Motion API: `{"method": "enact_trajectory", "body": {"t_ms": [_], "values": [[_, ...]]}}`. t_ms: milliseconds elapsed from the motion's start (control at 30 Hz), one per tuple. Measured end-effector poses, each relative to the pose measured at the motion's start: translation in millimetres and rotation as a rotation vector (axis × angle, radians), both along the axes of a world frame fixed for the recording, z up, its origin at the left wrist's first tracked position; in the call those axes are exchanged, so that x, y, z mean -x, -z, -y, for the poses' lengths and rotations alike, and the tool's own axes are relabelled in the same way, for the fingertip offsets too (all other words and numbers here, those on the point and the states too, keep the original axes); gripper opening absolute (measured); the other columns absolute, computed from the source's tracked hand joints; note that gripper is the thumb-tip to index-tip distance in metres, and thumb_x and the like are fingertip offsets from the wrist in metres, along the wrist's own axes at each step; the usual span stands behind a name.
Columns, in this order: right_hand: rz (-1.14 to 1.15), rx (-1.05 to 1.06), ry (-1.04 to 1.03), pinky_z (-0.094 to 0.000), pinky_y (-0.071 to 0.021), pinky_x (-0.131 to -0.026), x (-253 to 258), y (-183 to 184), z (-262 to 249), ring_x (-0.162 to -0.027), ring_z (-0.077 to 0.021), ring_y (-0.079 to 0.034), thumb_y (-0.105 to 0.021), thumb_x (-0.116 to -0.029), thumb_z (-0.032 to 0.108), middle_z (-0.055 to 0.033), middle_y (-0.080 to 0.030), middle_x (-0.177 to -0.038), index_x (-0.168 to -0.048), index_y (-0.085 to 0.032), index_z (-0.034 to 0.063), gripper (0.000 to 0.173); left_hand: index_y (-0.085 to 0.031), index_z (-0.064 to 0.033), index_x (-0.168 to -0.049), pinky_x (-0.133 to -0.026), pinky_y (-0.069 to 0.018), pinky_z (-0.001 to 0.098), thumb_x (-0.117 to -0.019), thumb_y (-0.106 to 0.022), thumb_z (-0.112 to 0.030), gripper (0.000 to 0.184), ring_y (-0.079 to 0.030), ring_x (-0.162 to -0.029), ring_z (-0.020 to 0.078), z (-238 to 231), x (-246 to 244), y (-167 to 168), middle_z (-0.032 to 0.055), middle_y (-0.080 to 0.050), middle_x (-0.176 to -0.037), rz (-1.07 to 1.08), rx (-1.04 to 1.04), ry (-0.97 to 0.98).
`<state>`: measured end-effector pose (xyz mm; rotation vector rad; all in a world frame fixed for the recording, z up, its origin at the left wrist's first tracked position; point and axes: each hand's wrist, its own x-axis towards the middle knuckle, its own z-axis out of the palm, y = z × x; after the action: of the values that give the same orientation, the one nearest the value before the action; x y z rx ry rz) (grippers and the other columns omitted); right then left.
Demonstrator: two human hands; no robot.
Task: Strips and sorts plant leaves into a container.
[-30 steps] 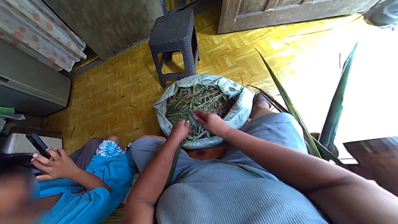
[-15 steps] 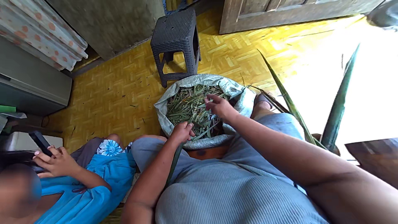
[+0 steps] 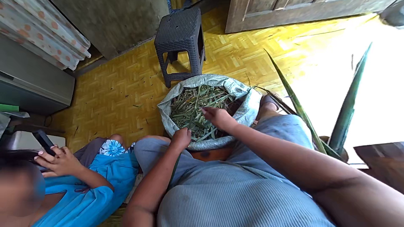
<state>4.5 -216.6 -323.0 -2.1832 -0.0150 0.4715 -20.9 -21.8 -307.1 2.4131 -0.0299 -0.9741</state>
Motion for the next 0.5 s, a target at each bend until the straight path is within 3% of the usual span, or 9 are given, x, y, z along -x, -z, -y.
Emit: {"method": "enact_trajectory", "body": {"t_ms": [100, 233, 500], "values": [[0.086, 0.086, -0.173, -0.0649, -0.0452, -0.104, 24, -3, -19, -0.122, -0.0461, -0.062, -0.041, -0.1125, 0.027, -0.0271, -0.064, -0.131, -0.141, -0.057, 0.0000, 0.043, -0.060, 0.0072, -0.127, -0.099, -0.0513, 0.0537, -0.1140, -0.034, -0.024, 0.042, -0.067, -0.110, 0.0368, 9, -10, 0, 0.0255, -0.068, -0.116, 0.071, -0.099, 0.014], [0.049, 0.106, -0.209, -0.0607, -0.0456, -0.106, 33, -8, -29, -0.124, -0.0433, -0.062, -0.040, -0.1130, 0.027, -0.0260, -0.063, -0.133, -0.143, -0.055, 0.0002, 0.043, -0.063, 0.0067, -0.119, -0.097, -0.0514, 0.0576, -0.1110, -0.043, -0.019, 0.034, -0.066, -0.113, 0.0405, 24, -14, -10, 0.0268, -0.068, -0.115, 0.139, -0.182, 0.019], [0.076, 0.292, -0.188, -0.0639, -0.0451, -0.104, 20, 1, -24, -0.125, -0.0453, -0.060, -0.040, -0.1126, 0.030, -0.0252, -0.062, -0.134, -0.145, -0.055, 0.0048, 0.044, -0.060, 0.0029, -0.129, -0.097, -0.0525, 0.0570, -0.1124, -0.039, -0.023, 0.037, -0.066, -0.116, 0.0393, 34, -14, -14, 0.0252, -0.067, -0.120, 0.152, -0.251, 0.075]]}}
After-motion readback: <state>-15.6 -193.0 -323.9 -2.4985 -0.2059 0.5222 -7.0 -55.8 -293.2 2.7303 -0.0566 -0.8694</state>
